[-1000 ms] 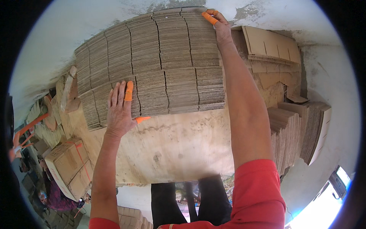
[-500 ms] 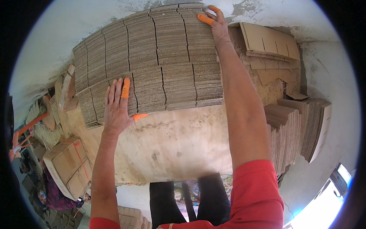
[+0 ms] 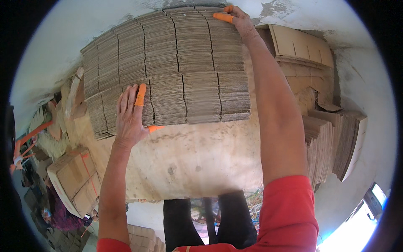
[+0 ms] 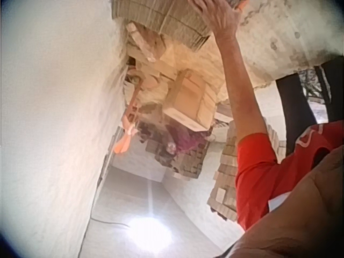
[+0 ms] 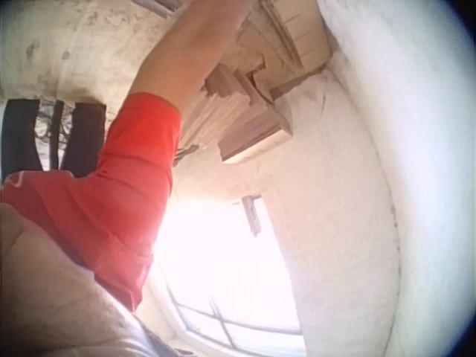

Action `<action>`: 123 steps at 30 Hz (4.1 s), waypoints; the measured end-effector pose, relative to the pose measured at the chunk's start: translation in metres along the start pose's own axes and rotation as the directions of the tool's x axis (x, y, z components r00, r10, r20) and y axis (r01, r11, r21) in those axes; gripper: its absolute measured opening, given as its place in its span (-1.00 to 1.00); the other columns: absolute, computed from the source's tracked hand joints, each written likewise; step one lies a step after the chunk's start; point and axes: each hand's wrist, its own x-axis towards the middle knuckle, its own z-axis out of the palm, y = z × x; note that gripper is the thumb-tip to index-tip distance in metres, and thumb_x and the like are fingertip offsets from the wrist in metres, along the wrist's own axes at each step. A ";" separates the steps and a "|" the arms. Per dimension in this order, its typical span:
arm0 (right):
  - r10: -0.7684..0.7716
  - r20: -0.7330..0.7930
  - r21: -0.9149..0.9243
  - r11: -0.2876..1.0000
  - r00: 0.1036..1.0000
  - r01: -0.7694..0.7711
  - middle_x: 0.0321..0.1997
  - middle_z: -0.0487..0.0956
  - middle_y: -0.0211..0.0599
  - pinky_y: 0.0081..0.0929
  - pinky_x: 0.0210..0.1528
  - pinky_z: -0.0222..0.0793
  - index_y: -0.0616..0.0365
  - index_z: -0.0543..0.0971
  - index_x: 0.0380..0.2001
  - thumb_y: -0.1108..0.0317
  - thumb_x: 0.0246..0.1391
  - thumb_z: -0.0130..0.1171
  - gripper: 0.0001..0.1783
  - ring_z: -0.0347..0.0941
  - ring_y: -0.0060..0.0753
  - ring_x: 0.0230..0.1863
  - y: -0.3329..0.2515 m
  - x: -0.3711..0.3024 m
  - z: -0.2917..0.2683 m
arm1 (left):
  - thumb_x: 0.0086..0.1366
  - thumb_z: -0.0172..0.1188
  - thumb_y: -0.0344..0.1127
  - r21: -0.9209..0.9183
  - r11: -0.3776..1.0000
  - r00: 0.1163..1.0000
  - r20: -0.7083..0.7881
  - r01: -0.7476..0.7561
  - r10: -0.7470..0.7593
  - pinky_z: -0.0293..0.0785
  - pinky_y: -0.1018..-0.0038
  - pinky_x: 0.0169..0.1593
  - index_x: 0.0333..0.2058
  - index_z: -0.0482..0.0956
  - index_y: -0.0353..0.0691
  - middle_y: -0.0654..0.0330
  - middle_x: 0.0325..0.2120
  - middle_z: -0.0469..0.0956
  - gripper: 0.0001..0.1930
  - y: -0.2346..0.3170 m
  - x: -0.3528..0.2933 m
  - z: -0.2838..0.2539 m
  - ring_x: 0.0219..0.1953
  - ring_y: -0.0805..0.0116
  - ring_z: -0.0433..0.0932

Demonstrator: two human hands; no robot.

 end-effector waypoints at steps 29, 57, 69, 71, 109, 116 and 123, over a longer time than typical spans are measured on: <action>0.343 0.384 -0.885 0.402 0.857 0.235 -0.09 0.56 0.00 -0.18 0.09 0.28 0.13 0.56 0.01 -0.18 0.03 0.08 -0.34 0.47 -0.19 0.01 -0.095 0.034 0.181 | -0.33 0.43 -0.34 -0.108 0.993 0.996 -0.084 -0.052 0.043 0.15 -0.02 0.20 0.19 0.27 -0.27 -0.04 0.25 0.20 -0.03 0.018 -0.042 -0.010 0.27 -0.10 0.17; -0.191 0.051 -0.840 0.522 0.980 0.145 -0.26 0.61 -0.17 -0.17 0.08 0.17 0.19 0.62 -0.30 0.06 0.09 0.17 -0.62 0.45 -0.13 -0.09 -0.131 -0.190 0.218 | 0.17 0.14 -0.10 -0.230 0.955 0.982 0.053 0.186 -0.178 0.09 0.18 0.16 0.04 0.50 -0.30 -0.02 0.15 0.38 -0.49 0.138 -0.128 -0.011 0.15 0.13 0.30; -0.068 0.060 -0.854 0.514 0.996 0.086 -0.40 0.58 -0.18 -0.17 0.01 0.17 0.22 0.56 -0.45 0.09 0.10 0.20 -0.64 0.47 -0.13 -0.19 -0.135 -0.177 0.210 | 0.10 0.39 -0.29 -0.132 0.870 0.773 -0.411 0.474 -0.483 0.15 0.21 0.31 0.31 0.16 -0.33 0.00 0.26 0.28 -0.16 -0.111 -0.112 -0.074 0.29 -0.04 0.22; -0.057 0.069 -0.835 0.543 0.996 0.089 -0.45 0.57 -0.19 -0.16 -0.01 0.19 0.22 0.55 -0.49 0.03 0.08 0.23 -0.59 0.47 -0.13 -0.23 -0.141 -0.177 0.216 | 0.00 0.47 -0.21 0.028 0.894 0.800 -0.458 0.448 -0.387 0.08 0.15 0.34 0.31 0.13 -0.31 -0.08 0.29 0.21 -0.06 -0.190 -0.080 -0.065 0.34 -0.05 0.14; -0.341 0.151 -0.594 0.719 0.928 0.361 -0.52 0.56 -0.16 -0.16 -0.23 0.35 0.14 0.61 -0.42 -0.01 -0.10 0.34 -0.60 0.49 -0.02 -0.35 -0.117 -0.188 0.206 | -0.13 0.32 -0.46 -0.177 0.942 0.939 0.145 -0.285 0.311 0.40 0.26 0.01 -0.07 0.48 -0.30 -0.02 -0.20 0.53 -0.46 -0.087 0.162 0.003 -0.09 -0.04 0.45; -0.381 -0.005 -0.495 0.804 0.925 0.329 -0.35 0.59 -0.07 -0.14 -0.19 0.41 0.18 0.64 -0.25 0.27 -0.11 0.39 -0.67 0.49 0.06 -0.26 -0.116 -0.182 0.217 | 0.16 0.22 -0.43 -0.714 0.671 0.943 0.326 0.202 0.063 0.33 0.37 0.25 0.24 0.36 -0.16 0.13 0.10 0.48 -0.38 -0.144 0.159 0.003 0.22 0.31 0.38; -0.382 -0.012 -0.607 0.737 0.924 0.297 -0.38 0.62 -0.17 -0.22 0.05 0.32 0.11 0.67 -0.32 0.23 -0.03 0.31 -0.76 0.51 -0.11 -0.16 -0.110 -0.170 0.217 | 0.07 0.26 -0.33 -0.746 0.654 0.951 -0.096 0.127 -0.295 0.25 0.27 0.27 0.15 0.40 -0.35 0.03 0.13 0.44 -0.38 -0.080 0.056 -0.064 0.21 0.11 0.39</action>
